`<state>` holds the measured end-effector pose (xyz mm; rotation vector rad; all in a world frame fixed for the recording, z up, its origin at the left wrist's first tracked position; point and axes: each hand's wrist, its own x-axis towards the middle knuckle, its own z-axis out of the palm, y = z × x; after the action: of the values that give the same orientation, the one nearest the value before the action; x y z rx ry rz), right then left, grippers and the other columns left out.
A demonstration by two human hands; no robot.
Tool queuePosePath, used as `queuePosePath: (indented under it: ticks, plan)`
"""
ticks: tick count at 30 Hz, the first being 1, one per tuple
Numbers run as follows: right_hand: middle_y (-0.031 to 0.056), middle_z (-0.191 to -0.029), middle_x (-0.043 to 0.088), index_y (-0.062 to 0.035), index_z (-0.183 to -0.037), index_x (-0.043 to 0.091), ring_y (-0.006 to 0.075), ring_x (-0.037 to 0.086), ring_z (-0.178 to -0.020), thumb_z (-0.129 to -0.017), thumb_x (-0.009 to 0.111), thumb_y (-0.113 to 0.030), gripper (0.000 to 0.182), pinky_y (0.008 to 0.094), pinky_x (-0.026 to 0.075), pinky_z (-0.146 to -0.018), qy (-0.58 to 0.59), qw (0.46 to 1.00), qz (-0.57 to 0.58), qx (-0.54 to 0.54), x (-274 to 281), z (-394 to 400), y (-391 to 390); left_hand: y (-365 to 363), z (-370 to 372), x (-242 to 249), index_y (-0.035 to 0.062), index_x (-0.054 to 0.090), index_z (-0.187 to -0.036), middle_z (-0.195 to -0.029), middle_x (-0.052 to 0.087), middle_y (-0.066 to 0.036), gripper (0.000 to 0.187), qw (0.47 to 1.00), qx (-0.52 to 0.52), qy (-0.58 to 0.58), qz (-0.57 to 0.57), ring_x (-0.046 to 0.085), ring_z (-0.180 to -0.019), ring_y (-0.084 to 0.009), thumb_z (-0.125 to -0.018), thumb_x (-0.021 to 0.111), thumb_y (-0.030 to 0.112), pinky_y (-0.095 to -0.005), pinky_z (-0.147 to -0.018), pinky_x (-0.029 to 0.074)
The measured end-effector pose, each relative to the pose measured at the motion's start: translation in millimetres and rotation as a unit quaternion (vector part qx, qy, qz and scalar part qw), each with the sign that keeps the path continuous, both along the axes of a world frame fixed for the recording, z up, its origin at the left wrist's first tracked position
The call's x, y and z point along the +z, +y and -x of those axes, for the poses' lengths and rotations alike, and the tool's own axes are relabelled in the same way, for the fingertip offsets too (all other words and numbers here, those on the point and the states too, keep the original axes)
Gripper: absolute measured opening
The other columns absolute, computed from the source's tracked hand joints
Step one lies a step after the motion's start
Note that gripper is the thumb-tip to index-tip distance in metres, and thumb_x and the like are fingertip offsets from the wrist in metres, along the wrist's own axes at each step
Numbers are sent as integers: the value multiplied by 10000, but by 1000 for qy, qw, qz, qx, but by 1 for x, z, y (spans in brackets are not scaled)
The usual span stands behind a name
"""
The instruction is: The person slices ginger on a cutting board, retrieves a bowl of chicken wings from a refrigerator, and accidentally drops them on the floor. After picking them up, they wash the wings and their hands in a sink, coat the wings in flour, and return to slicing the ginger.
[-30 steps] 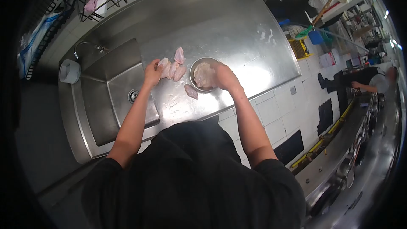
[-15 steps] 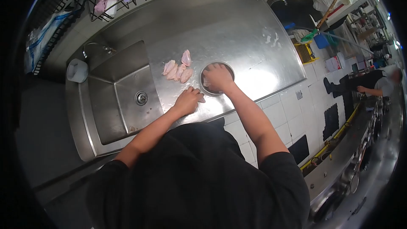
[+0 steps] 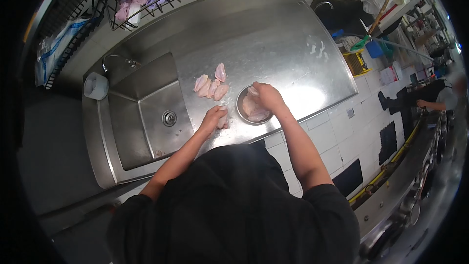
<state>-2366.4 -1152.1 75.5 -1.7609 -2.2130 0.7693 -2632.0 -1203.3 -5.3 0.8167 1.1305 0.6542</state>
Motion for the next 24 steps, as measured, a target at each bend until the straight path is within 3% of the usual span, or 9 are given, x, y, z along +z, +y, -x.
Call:
queuePosePath:
  ticks: [4,7,9,11,14,15,18,19,24]
  plan:
    - [255,-941,720,1,-1075,682,426,697,-946,-892,732,-399,443,472,539,-824,33,994,39,-97,27,6,-7,4,-4,11,32,619,-1050,-783,612,-48,208,994,63,-89,30,610,-590,-141,-966,692,207,-275,-577,528]
    - [281,-943,718,57,-963,696,399,715,-921,-897,637,-656,718,455,544,-822,189,968,27,-160,28,17,-9,13,-20,47,69,604,-1145,-978,646,-63,210,971,77,-215,62,679,-879,-177,-1009,654,222,-376,-783,593]
    - [288,-963,717,67,-1005,688,408,713,-937,-916,581,-688,768,455,543,-834,174,968,34,-177,30,35,-11,21,-25,54,93,557,-1267,-1241,623,-105,288,949,69,-301,71,626,-1195,-242,-1024,631,228,-507,-1003,548]
    - [296,-1008,716,73,-1132,652,439,704,-980,-991,398,-717,842,449,544,-854,160,971,98,-148,25,49,-11,30,-26,40,93,541,-1295,-1263,618,-119,313,938,46,-337,69,630,-1187,-261,-1020,635,209,-504,-999,550]
    - [282,-1033,723,71,-1187,623,448,693,-1025,-1039,346,-655,791,449,536,-884,232,967,46,-89,4,52,-11,37,-26,29,102,501,-1354,-1306,602,-140,385,936,27,-348,44,632,-1181,-293,-1003,647,163,-507,-999,549]
    - [242,-1134,724,65,-1219,647,415,680,-1062,-1064,405,-521,653,433,513,-955,234,967,98,-32,8,45,-7,38,-24,27,112,475,-1385,-1325,591,-147,434,947,28,-320,17,629,-1184,-305,-991,655,137,-513,-1002,546]
    - [252,-1064,726,52,-1139,667,420,686,-1047,-1036,473,-365,472,463,510,-938,250,949,190,-37,45,30,-8,34,-14,30,114,438,-1424,-1343,579,-154,513,932,87,-347,58,622,-1196,-314,-965,666,94,-509,-1008,544]
    - [224,-1023,740,44,-1079,687,367,715,-975,-939,587,-311,394,436,530,-905,133,990,53,-4,19,23,-1,33,-11,30,110,408,-1450,-1357,573,-156,574,931,89,-347,66,608,-1221,-334,-946,681,85,-513,-1024,533]
    - [198,-1138,669,30,-1175,621,338,662,-1068,-825,732,-299,493,442,532,-906,-113,994,-2,-2,-18,41,-18,26,-5,14,81,437,-1432,-1341,575,-161,541,927,117,-348,72,603,-1231,-353,-954,691,89,-509,-1028,533]
